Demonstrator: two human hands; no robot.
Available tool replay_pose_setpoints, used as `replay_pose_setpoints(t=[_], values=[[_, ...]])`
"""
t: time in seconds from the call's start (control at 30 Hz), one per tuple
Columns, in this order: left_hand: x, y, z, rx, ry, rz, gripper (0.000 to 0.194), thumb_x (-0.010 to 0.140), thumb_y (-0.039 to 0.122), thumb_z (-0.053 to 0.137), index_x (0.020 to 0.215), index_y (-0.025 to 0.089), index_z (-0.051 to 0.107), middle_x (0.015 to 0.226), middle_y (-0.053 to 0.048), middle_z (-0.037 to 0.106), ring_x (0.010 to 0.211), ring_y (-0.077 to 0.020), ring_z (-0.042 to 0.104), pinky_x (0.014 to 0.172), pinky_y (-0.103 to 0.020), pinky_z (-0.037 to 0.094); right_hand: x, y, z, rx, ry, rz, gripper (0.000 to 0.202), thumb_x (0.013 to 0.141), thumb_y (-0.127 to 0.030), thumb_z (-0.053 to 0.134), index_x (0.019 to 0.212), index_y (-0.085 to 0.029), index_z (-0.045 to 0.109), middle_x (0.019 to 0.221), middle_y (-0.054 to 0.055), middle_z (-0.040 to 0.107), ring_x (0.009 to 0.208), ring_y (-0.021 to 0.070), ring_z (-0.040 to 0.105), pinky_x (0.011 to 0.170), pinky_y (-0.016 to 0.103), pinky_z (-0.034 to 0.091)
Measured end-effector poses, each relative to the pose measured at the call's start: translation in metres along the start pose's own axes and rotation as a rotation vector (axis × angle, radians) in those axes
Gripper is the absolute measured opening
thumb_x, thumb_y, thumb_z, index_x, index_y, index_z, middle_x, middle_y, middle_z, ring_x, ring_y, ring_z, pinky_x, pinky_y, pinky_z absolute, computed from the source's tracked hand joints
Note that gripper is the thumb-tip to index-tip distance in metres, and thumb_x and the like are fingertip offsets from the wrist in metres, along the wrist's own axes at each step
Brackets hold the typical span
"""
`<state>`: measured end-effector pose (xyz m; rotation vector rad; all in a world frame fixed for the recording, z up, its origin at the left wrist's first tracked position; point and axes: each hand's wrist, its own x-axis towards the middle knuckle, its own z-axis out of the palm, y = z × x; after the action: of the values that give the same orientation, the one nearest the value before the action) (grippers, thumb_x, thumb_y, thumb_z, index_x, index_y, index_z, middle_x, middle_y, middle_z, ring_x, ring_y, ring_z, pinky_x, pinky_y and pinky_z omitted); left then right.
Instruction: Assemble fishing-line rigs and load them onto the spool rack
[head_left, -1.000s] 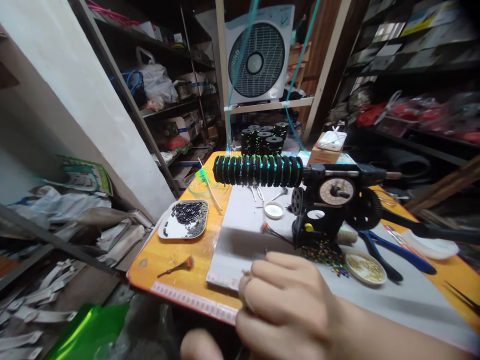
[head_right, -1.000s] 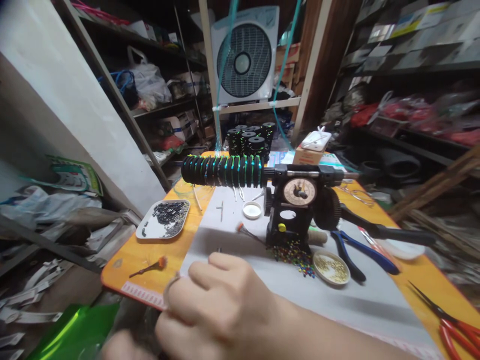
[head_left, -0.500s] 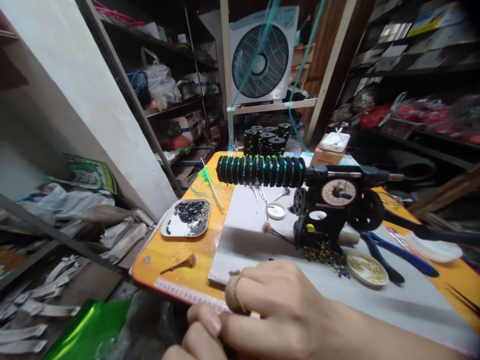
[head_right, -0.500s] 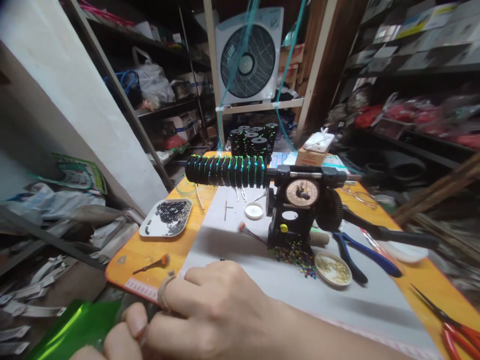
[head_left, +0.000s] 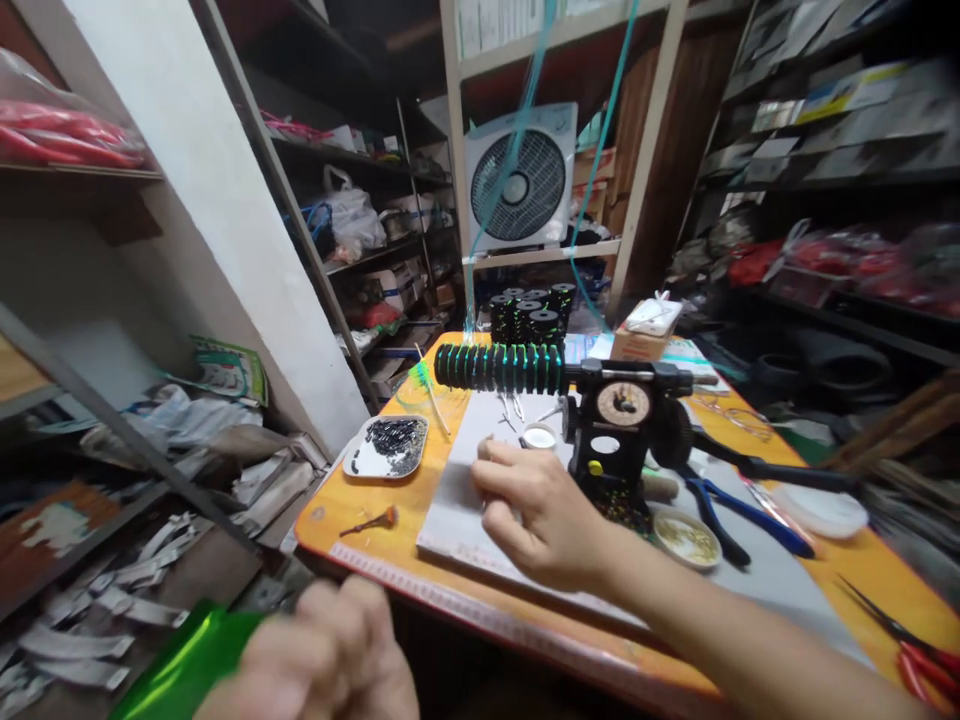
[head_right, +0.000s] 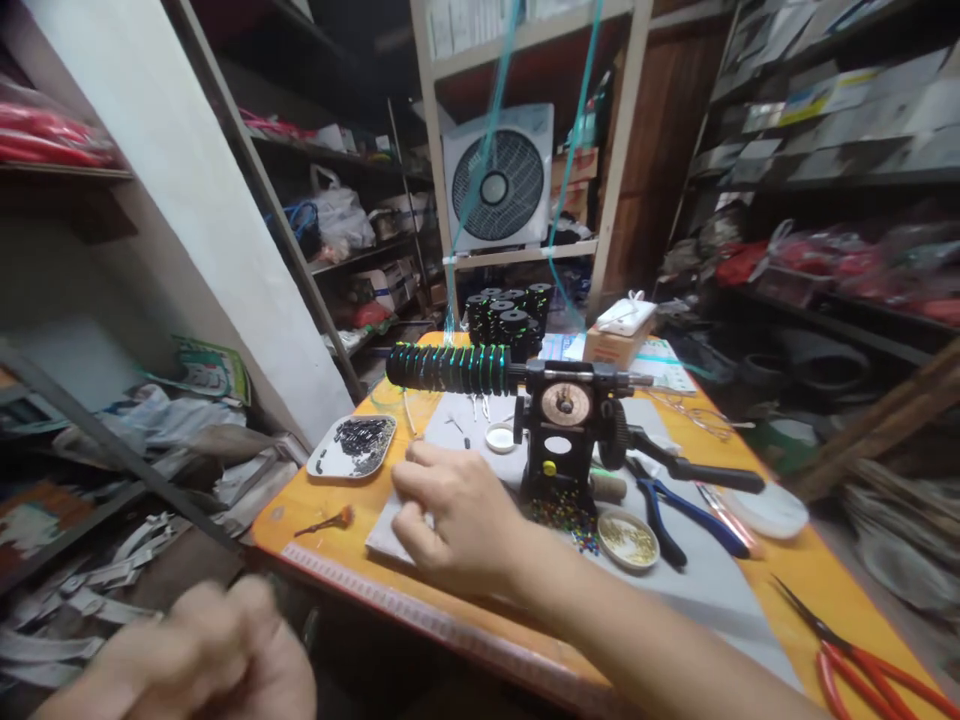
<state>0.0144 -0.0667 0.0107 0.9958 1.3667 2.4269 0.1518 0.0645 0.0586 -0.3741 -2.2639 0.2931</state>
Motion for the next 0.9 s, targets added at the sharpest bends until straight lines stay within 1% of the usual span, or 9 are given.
replay_pose_setpoints(t=[0.07,0.13,0.27,0.33,0.4,0.47,0.53,0.7,0.9], values=[[0.009,-0.007,0.009,-0.013,-0.062,0.052,0.016,0.087,0.032,0.067,0.076,0.024,0.058,0.074,0.004,0.046,0.060,-0.0101,0.046,0.056,-0.020,0.046,0.002,-0.003,-0.005,0.036,-0.035,0.007,0.017,0.083,-0.015,0.036,0.067,-0.021,0.034,0.066,-0.001,0.041,0.059,0.0136,0.040,0.057,0.027,0.029],[0.015,-0.018,0.020,0.009,-0.161,0.052,0.006,0.086,0.026,0.070,0.090,0.024,0.067,0.089,0.001,0.054,0.073,-0.0109,0.054,0.066,-0.019,0.049,0.003,-0.009,-0.008,0.073,-0.077,0.006,0.018,0.086,-0.014,0.035,0.069,-0.021,0.036,0.068,-0.001,0.045,0.061,0.0133,0.043,0.058,0.026,0.033],[0.020,-0.034,0.034,0.007,-0.372,0.068,0.032,0.081,0.020,0.075,0.112,0.027,0.072,0.099,-0.002,0.055,0.075,-0.0108,0.058,0.069,-0.020,0.052,0.002,-0.016,-0.010,0.117,-0.145,-0.019,0.019,0.090,-0.013,0.035,0.073,-0.020,0.042,0.072,0.000,0.051,0.064,0.0131,0.048,0.061,0.024,0.037],[0.023,-0.036,0.035,-0.017,-0.433,0.107,0.030,0.080,0.018,0.076,0.108,0.028,0.075,0.100,-0.003,0.054,0.080,-0.0121,0.059,0.073,-0.022,0.053,0.001,-0.015,-0.010,0.115,-0.169,-0.047,0.020,0.091,-0.013,0.035,0.075,-0.020,0.044,0.074,0.001,0.052,0.065,0.0133,0.049,0.062,0.024,0.038],[0.026,-0.035,0.034,-0.045,-0.458,0.155,0.015,0.078,0.016,0.077,0.090,0.025,0.078,0.097,-0.003,0.055,0.086,-0.0141,0.060,0.079,-0.023,0.052,0.001,-0.015,-0.009,0.098,-0.189,-0.087,0.020,0.091,-0.012,0.034,0.077,-0.019,0.047,0.075,0.001,0.053,0.067,0.0137,0.050,0.062,0.024,0.039],[0.027,-0.035,0.031,-0.090,-0.448,0.187,0.008,0.079,0.014,0.076,0.076,0.022,0.075,0.092,-0.003,0.058,0.086,-0.0145,0.059,0.079,-0.022,0.050,0.001,-0.015,-0.008,0.064,-0.205,-0.131,0.020,0.090,-0.011,0.034,0.081,-0.019,0.050,0.075,0.001,0.054,0.068,0.0142,0.051,0.062,0.024,0.040],[0.025,-0.035,0.029,-0.160,-0.407,0.186,0.010,0.085,0.016,0.070,0.078,0.023,0.069,0.088,-0.001,0.061,0.081,-0.0132,0.058,0.074,-0.021,0.049,0.000,-0.016,-0.006,0.010,-0.208,-0.167,0.020,0.089,-0.013,0.036,0.083,-0.018,0.053,0.076,0.002,0.053,0.068,0.0147,0.051,0.061,0.024,0.039],[0.009,-0.027,0.029,-0.315,-0.384,-0.004,0.009,0.092,0.026,0.063,0.084,0.024,0.060,0.065,0.003,0.057,0.058,-0.0113,0.051,0.056,-0.019,0.045,-0.001,-0.006,0.001,-0.176,-0.179,-0.281,0.017,0.091,-0.025,0.047,0.076,-0.019,0.054,0.074,0.002,0.054,0.066,0.0164,0.048,0.062,0.029,0.039],[-0.011,-0.002,0.024,-0.474,-0.402,-0.358,0.023,0.087,0.032,0.070,0.073,0.020,0.056,0.059,0.004,0.047,0.050,-0.0060,0.040,0.048,-0.016,0.032,0.005,0.038,-0.003,-0.368,-0.044,-0.328,0.013,0.089,-0.012,0.049,0.088,-0.016,0.061,0.099,0.014,0.065,0.100,0.0270,0.055,0.091,0.046,0.042]])
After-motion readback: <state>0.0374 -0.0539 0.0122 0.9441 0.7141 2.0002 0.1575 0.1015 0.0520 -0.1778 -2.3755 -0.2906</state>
